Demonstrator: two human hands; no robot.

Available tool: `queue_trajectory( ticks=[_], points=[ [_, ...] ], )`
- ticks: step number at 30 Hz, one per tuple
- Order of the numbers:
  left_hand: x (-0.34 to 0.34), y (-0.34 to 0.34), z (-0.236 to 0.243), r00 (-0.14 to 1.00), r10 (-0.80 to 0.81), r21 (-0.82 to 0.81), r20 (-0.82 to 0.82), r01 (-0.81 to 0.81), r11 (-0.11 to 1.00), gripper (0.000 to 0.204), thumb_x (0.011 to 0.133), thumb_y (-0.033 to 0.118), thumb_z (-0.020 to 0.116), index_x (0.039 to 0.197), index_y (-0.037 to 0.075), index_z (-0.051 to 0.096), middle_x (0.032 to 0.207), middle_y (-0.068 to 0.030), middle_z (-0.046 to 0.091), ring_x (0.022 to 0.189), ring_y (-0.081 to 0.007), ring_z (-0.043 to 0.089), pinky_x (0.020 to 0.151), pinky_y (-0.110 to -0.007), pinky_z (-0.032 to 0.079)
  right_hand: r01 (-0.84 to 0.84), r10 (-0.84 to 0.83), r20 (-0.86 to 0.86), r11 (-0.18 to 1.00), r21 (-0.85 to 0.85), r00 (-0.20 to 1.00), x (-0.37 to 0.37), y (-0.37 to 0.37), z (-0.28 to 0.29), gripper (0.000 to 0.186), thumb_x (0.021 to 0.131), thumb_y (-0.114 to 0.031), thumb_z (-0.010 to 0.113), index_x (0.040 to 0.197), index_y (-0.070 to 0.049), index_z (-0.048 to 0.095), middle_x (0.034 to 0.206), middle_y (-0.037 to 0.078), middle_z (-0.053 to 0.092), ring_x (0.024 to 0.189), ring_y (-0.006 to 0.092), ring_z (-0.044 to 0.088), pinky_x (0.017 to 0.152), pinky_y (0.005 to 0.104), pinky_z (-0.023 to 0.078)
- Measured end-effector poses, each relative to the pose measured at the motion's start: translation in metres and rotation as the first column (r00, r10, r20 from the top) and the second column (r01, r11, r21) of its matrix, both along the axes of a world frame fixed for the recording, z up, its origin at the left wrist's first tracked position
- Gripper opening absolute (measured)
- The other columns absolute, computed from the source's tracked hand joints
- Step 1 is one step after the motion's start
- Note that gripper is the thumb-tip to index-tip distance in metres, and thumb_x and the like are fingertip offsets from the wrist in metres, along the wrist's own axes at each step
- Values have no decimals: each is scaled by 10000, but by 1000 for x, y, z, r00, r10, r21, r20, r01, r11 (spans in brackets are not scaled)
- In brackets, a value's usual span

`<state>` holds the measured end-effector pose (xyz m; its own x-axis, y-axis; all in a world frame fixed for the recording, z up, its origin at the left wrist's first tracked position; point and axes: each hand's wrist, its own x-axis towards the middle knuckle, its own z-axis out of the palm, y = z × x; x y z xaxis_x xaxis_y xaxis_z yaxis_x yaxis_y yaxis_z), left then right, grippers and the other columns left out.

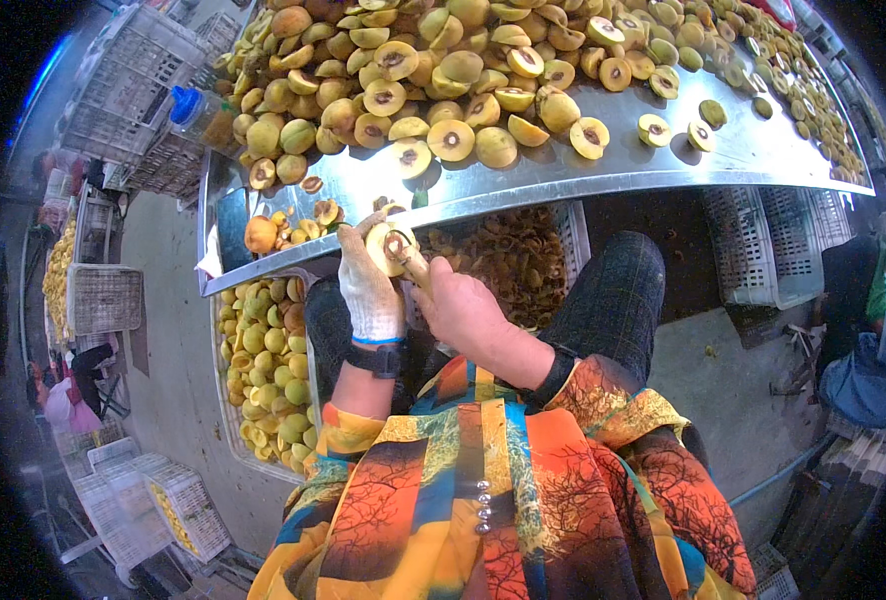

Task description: The person sits at a metal table and repeatedly picks up yellow fruit, cuts them in half with a knife, and removes the pits by hand. The pitted halves are placed on the table surface while the pits are discarded into a container below.

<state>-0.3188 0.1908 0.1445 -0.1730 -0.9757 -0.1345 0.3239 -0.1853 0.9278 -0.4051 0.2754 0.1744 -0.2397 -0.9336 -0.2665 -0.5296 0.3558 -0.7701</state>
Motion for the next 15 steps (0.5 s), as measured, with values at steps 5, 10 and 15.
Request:
queue_trajectory(
  ticks=[5,10,15],
  points=[
    [8,-8,4,976,-93,-63,195,107,992,522,944,431,349,964,-41,570,797,-124,616,628,-176,589,597,-267,492,-92,92,17,996,19,996,3,5,-5,260,830,-168,554,895,50,427,710,286,579,714,450,582,640,489,470],
    [10,-28,6,922,-359,192,143,330,924,486,932,410,394,993,-43,557,785,-121,607,628,-182,591,584,-266,487,-142,139,111,990,18,984,-4,7,-3,249,815,-124,538,935,75,447,705,281,583,718,436,597,639,477,485],
    [5,-4,38,985,-173,113,4,172,979,251,886,276,566,908,29,602,634,17,508,518,-70,458,459,-216,381,-107,113,175,993,-46,978,4,-5,-5,285,846,-131,467,1076,37,473,745,288,594,670,425,612,617,485,506]
  ],
)
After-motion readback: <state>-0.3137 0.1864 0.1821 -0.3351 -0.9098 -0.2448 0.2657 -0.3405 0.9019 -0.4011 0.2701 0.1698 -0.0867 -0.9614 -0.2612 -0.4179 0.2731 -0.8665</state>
